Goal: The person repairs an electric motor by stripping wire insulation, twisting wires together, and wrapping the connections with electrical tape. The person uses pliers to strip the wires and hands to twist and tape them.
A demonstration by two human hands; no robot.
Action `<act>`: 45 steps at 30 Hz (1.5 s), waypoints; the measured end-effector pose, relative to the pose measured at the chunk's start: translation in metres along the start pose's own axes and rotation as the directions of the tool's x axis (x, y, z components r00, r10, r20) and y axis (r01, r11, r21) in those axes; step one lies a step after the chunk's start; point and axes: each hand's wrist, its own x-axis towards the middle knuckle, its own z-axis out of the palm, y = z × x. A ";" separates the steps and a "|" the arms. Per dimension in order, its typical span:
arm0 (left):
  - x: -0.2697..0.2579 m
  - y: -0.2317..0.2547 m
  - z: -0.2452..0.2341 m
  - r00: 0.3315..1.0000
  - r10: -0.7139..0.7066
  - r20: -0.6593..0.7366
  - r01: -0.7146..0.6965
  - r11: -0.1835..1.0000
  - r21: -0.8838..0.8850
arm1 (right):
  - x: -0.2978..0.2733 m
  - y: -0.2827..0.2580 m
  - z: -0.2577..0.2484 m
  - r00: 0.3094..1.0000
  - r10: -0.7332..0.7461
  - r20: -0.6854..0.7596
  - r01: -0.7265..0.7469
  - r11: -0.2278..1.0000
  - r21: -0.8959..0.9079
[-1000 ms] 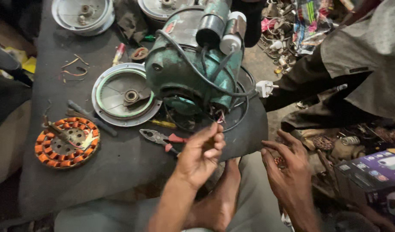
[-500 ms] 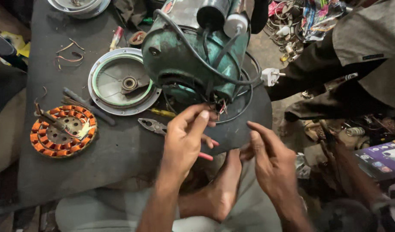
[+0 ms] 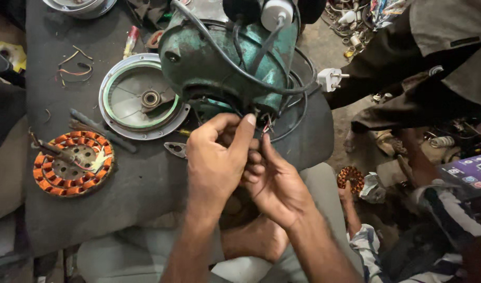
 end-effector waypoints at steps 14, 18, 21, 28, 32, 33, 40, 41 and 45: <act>0.004 -0.003 0.002 0.994 0.107 0.031 -0.108 0.994 0.023 | 0.015 0.013 0.005 0.932 -0.315 -0.178 0.302 0.949 -0.097; 0.003 -0.005 0.004 0.982 0.188 0.015 -0.189 0.975 0.114 | 0.002 0.017 0.017 0.649 -0.760 0.037 0.338 0.244 -0.909; 0.004 -0.004 0.005 0.982 0.186 0.013 -0.186 0.976 0.113 | 0.000 0.014 0.023 0.676 -0.737 -0.020 0.312 0.311 -0.898; 0.002 -0.001 0.000 0.998 0.040 0.042 -0.040 0.999 0.000 | 0.002 0.009 0.008 0.991 -0.059 -0.119 0.077 0.985 0.157; 0.001 0.001 -0.002 0.991 0.127 0.036 -0.129 0.988 0.079 | 0.010 0.008 -0.005 0.997 0.025 0.068 -0.051 0.907 0.419; 0.000 0.001 -0.001 0.992 0.121 0.038 -0.123 0.989 0.081 | 0.012 0.008 -0.007 0.995 0.024 0.097 -0.065 0.898 0.436; 0.005 0.004 0.003 0.991 -0.057 0.122 0.060 0.998 -0.021 | 0.013 0.016 -0.004 0.994 -0.110 0.028 0.091 0.920 0.381; 0.005 0.004 0.003 0.992 -0.057 0.117 0.057 0.998 0.004 | 0.014 0.017 -0.002 0.989 -0.145 0.020 0.130 0.931 0.341; 0.007 0.007 0.003 0.995 -0.015 0.103 0.003 0.994 0.113 | 0.011 0.019 0.008 0.885 -0.407 -0.228 0.337 0.895 -0.291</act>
